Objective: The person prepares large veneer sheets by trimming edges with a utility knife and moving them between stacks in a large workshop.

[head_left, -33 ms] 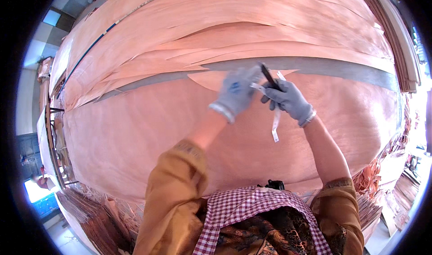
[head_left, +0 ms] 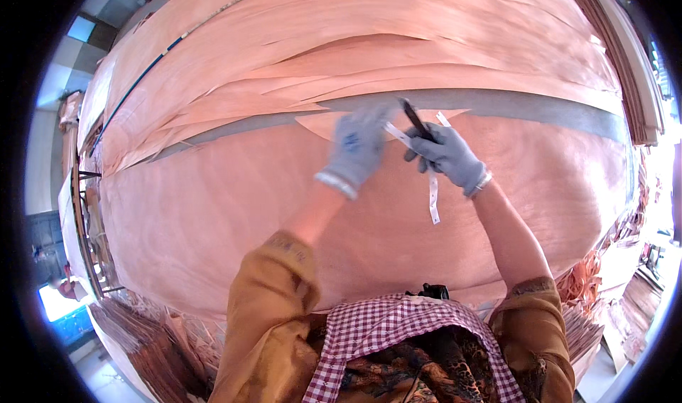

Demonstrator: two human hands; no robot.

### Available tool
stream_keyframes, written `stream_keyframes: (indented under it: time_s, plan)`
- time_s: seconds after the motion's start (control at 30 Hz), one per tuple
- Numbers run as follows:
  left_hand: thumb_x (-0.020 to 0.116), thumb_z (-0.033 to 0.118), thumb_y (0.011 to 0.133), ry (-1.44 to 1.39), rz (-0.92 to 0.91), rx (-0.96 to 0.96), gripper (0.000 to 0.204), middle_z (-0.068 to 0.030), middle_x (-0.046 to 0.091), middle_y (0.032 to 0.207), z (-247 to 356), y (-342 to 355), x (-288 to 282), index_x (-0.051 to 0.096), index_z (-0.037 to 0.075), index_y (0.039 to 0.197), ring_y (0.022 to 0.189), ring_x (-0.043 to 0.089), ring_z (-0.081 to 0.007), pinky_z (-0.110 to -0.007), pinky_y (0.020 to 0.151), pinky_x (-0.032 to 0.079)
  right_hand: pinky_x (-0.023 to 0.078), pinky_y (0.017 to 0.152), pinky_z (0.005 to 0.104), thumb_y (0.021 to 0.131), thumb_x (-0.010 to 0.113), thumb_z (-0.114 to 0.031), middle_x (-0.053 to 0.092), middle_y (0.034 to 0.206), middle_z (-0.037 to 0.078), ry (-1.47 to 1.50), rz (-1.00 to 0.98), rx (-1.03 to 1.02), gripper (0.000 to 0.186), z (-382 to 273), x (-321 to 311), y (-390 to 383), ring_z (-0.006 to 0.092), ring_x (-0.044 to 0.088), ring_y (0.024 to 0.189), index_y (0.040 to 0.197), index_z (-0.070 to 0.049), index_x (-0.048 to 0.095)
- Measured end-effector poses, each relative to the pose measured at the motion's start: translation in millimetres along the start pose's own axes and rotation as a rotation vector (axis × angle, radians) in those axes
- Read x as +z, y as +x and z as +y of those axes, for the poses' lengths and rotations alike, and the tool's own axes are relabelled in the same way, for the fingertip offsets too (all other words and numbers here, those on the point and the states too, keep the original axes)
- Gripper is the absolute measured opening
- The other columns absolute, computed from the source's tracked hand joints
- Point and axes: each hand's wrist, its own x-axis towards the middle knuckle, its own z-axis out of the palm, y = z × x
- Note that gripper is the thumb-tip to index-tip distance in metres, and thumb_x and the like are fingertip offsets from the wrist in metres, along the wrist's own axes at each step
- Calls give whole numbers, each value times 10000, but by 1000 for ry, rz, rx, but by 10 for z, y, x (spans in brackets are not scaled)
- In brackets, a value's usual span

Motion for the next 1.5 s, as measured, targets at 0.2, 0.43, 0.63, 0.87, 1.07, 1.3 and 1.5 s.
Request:
stream_keyframes:
  time_s: [0.2, 0.43, 0.63, 0.87, 1.07, 1.3, 1.5]
  plan:
    - [510, 202, 860, 110, 209, 22, 439, -146, 511, 1278, -172, -578, -68, 491, 51, 1272, 1197, 458, -318, -431, 1017, 320, 462, 497, 252, 877, 585, -144, 616, 751, 85, -78, -23, 76, 194, 205, 311, 412, 128, 551, 531, 950, 15, 501]
    - [543, 349, 848, 156, 2, 30, 471, -77, 468, 1342, -3, -602, 0, 533, 91, 1243, 1258, 408, -253, -429, 1055, 269, 483, 477, 277, 864, 597, -131, 596, 699, 97, -210, -14, 204, 178, 242, 344, 227, 132, 578, 540, 900, 22, 512]
    - [556, 352, 833, 225, -33, 8, 500, -73, 459, 1333, -8, -636, -56, 494, 103, 1262, 1264, 396, -255, -427, 1062, 264, 505, 510, 267, 886, 573, -140, 616, 736, 72, -117, -373, 173, 159, -214, 743, 22, 128, 598, 597, 974, -9, 554]
    - [576, 320, 821, 188, 111, -156, 454, -115, 510, 1267, -209, -803, -142, 547, 47, 1182, 1237, 418, -312, -452, 1045, 295, 432, 499, 221, 880, 595, -178, 597, 767, 33, -315, -389, -116, 225, -266, 888, 1081, 83, 533, 607, 1012, 4, 593]
    - [550, 209, 834, 116, 229, -219, 444, -159, 490, 1290, -360, -993, -203, 510, 32, 1239, 1237, 420, -309, -439, 1054, 290, 439, 495, 286, 803, 582, -105, 584, 658, 83, -489, -355, -10, 132, -299, 1080, 1413, 145, 526, 521, 825, 21, 551]
    - [519, 359, 846, 229, 178, -310, 531, -125, 467, 1336, -439, -909, -355, 482, 55, 1279, 1244, 417, -285, -446, 1047, 275, 454, 486, 343, 778, 636, -175, 575, 660, 144, -649, -150, -79, 270, -218, 1084, 1296, 194, 585, 545, 861, 43, 498]
    - [536, 357, 832, 211, 132, -297, 507, -100, 478, 1308, -450, -879, -392, 500, 92, 1262, 1253, 397, -254, -445, 1030, 290, 490, 470, 299, 809, 635, -129, 587, 633, 101, -350, -240, 69, 181, -66, 858, 1029, 169, 610, 532, 818, 19, 532]
